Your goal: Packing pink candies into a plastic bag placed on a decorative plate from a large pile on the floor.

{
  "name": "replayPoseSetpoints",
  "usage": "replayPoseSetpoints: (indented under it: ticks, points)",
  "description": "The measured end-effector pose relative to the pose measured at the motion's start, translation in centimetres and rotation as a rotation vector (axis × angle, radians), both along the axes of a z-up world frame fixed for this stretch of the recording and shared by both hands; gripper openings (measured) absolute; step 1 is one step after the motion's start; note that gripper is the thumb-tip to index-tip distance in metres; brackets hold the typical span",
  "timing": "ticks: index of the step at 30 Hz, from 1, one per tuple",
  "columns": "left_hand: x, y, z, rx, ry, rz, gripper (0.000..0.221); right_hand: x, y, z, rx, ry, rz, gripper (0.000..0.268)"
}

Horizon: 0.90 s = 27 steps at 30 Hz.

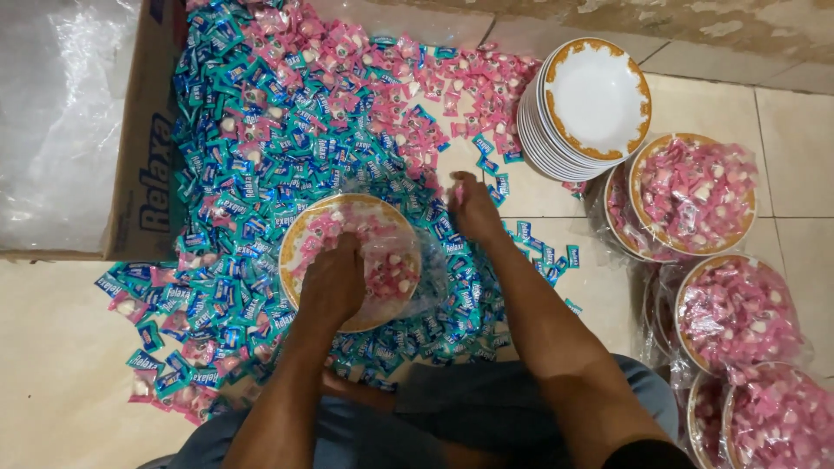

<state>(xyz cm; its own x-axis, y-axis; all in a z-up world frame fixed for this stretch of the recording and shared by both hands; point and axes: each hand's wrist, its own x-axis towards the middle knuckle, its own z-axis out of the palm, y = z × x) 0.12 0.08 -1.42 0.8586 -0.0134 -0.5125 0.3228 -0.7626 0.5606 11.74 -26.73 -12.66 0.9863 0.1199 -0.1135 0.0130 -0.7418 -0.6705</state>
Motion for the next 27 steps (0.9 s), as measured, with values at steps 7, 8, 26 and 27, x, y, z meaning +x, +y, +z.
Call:
replayPoseSetpoints:
  ticks: [7,8,26,27]
  points:
    - [-0.4,0.2,0.7,-0.012,0.004,0.011,0.026,-0.3,2.0,0.9,-0.159,0.151,-0.137,0.032]
    - [-0.2,0.2,0.3,-0.001,0.008,0.007,0.026,0.0,2.4,1.5,-0.055,0.145,-0.167,0.03]
    - [-0.2,0.7,-1.5,-0.052,-0.065,0.04,0.025,-5.2,3.3,8.2,0.959,0.301,-0.316,0.016]
    - [-0.2,0.6,-1.6,-0.063,-0.091,0.046,0.025,-7.0,3.4,9.5,1.264,0.319,-0.113,0.013]
